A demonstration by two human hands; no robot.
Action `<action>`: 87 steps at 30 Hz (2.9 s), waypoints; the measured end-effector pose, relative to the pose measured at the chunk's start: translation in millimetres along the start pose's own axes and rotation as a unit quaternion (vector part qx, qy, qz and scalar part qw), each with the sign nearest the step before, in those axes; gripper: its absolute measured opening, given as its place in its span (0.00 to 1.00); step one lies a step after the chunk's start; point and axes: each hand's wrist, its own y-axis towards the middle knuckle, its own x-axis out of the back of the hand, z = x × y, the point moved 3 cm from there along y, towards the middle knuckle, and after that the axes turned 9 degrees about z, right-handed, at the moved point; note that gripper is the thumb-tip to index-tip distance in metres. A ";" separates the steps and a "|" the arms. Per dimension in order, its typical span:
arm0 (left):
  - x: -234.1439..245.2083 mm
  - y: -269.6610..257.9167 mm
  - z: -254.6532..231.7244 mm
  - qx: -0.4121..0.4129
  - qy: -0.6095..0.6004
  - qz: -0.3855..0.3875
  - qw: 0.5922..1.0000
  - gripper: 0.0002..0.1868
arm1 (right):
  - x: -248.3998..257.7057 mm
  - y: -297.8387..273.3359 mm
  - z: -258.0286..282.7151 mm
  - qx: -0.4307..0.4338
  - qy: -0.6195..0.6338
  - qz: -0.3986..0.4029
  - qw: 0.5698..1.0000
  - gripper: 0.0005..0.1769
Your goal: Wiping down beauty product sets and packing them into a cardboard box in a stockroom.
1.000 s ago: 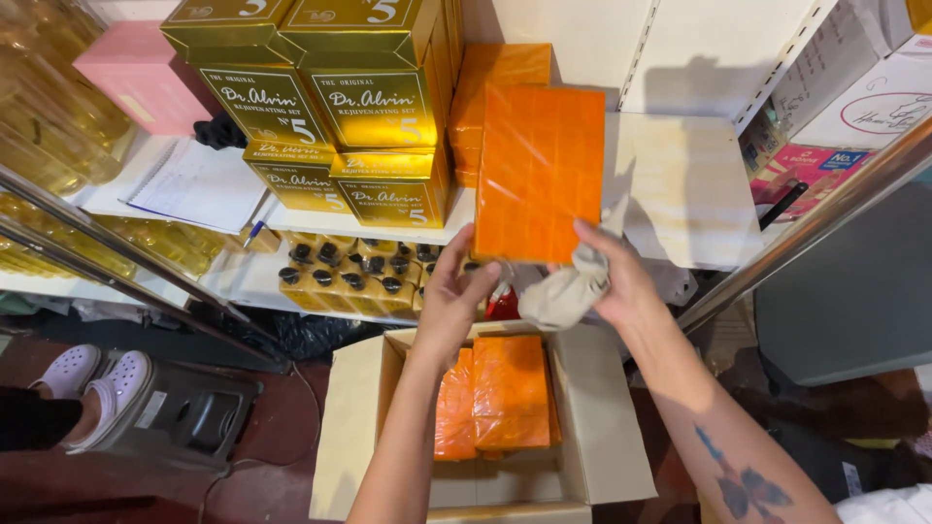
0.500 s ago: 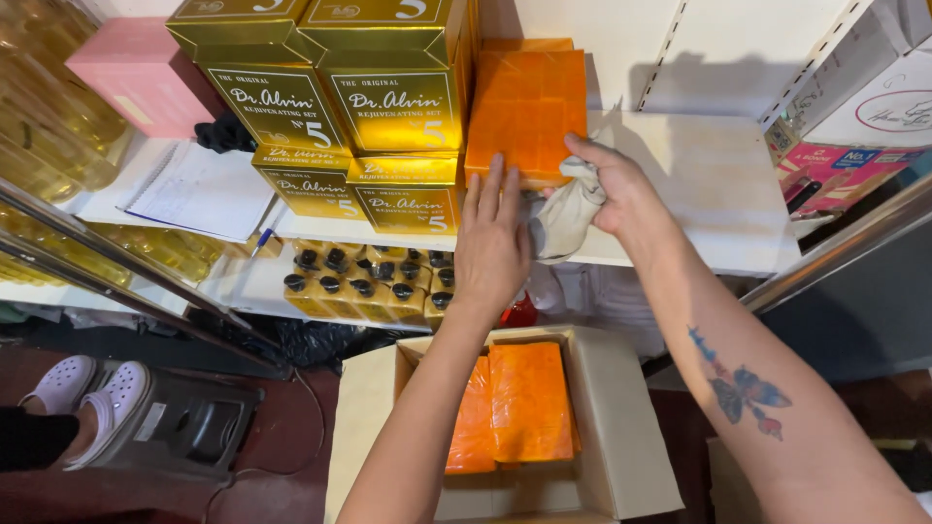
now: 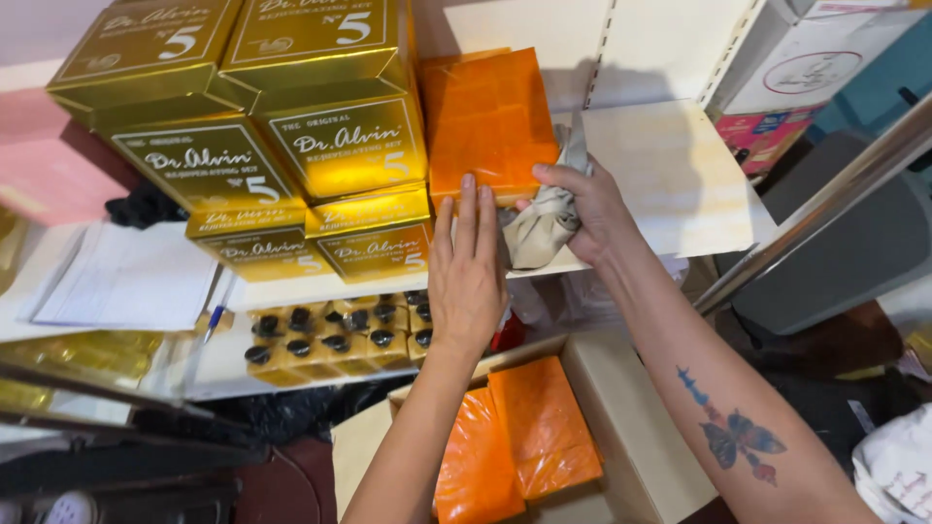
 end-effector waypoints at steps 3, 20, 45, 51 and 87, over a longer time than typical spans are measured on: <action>-3.8 -1.8 4.7 -0.017 -0.011 -0.008 1.000 0.41 | -10.5 -10.8 2.8 0.016 0.011 -0.027 0.999 0.24; -33.2 16.0 16.2 0.001 0.091 0.003 0.996 0.41 | 6.0 5.8 21.0 0.110 -0.445 -0.061 0.887 0.23; -64.3 55.8 24.3 0.089 0.248 0.136 0.955 0.49 | -26.1 -9.3 -19.9 0.285 -0.786 -0.080 0.543 0.51; -65.0 53.6 24.3 0.082 0.253 0.088 0.960 0.49 | -25.9 -1.6 -5.7 0.271 -0.768 -0.069 0.576 0.45; -60.7 80.3 29.7 0.107 0.263 0.128 0.950 0.46 | -15.0 25.4 9.8 0.328 -0.727 -0.053 0.601 0.34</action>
